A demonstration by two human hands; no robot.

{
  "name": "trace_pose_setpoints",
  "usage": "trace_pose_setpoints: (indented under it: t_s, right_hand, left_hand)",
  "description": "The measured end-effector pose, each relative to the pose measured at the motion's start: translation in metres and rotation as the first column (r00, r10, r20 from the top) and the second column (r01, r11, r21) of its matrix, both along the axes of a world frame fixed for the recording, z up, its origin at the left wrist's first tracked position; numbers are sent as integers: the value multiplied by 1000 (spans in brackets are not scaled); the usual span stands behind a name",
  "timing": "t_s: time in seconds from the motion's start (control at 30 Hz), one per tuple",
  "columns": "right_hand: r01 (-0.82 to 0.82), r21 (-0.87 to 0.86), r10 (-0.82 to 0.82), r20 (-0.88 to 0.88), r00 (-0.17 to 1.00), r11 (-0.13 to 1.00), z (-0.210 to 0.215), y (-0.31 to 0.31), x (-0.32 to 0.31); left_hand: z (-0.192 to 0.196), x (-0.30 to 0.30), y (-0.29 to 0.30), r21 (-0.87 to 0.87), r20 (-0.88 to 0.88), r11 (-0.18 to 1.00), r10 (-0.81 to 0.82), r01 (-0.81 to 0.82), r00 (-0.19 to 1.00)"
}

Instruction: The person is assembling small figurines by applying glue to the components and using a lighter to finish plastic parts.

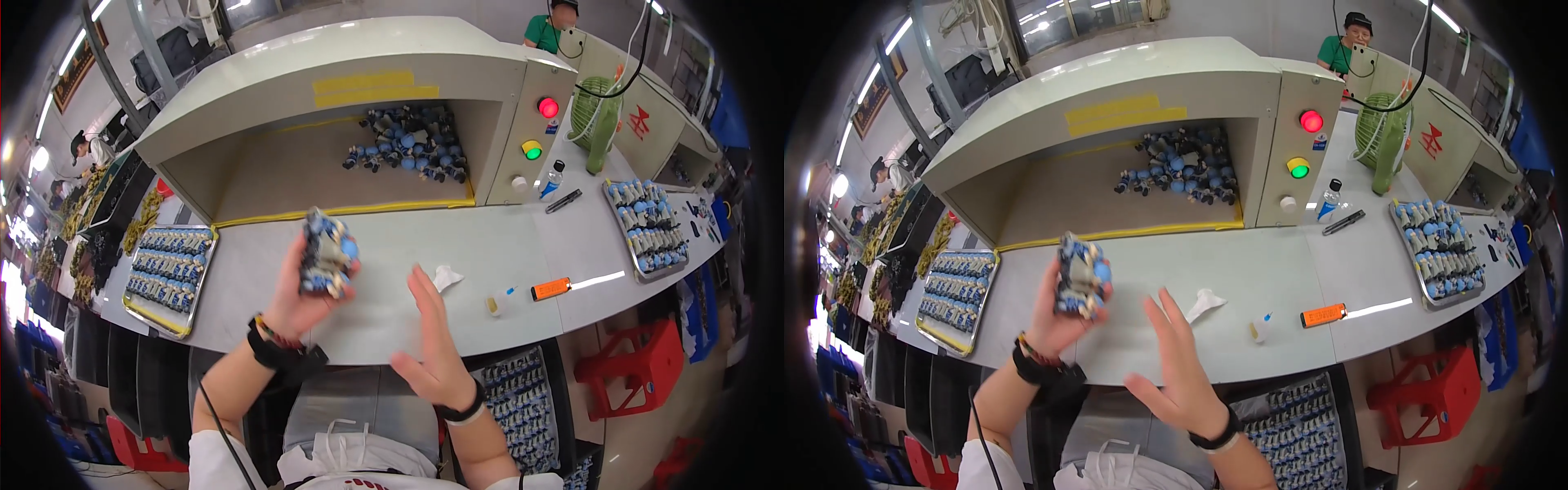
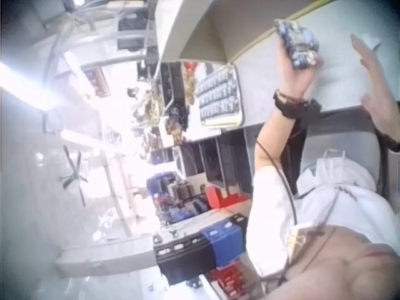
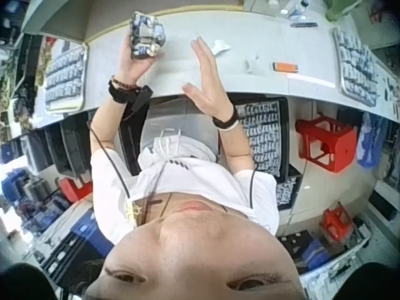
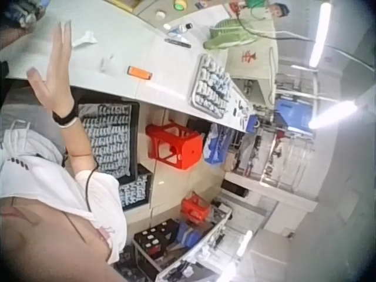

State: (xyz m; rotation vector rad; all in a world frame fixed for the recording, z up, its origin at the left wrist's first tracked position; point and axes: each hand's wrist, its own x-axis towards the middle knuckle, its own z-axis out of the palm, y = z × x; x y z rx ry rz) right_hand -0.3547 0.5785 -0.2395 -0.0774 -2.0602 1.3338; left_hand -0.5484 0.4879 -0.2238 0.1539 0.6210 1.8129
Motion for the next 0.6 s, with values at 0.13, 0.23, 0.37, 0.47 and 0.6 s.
trace_pose_setpoints:
  t_s: [0.13,0.23,0.37,0.47,0.6]
  right_hand:
    - [-114,-217,122,22,992,970,-36,-1,69]
    - [181,-447,-203,-1,979,876,-44,-31,95]
    - [381,-544,-325,200,924,748,-72,-35,143]
    - [548,-464,-447,317,837,697,-100,-35,172]
    - [698,-464,-499,489,715,545,-210,-23,208]
  left_hand:
    - [5,-88,28,-111,-117,979,156,-169,981]
    - [-11,-162,54,-338,-207,894,235,-295,950]
    - [-44,-244,75,-400,-204,842,302,-361,931]
    - [-69,-268,100,-198,-363,824,440,-530,821]
    - [-107,-343,104,202,-846,728,467,-655,257]
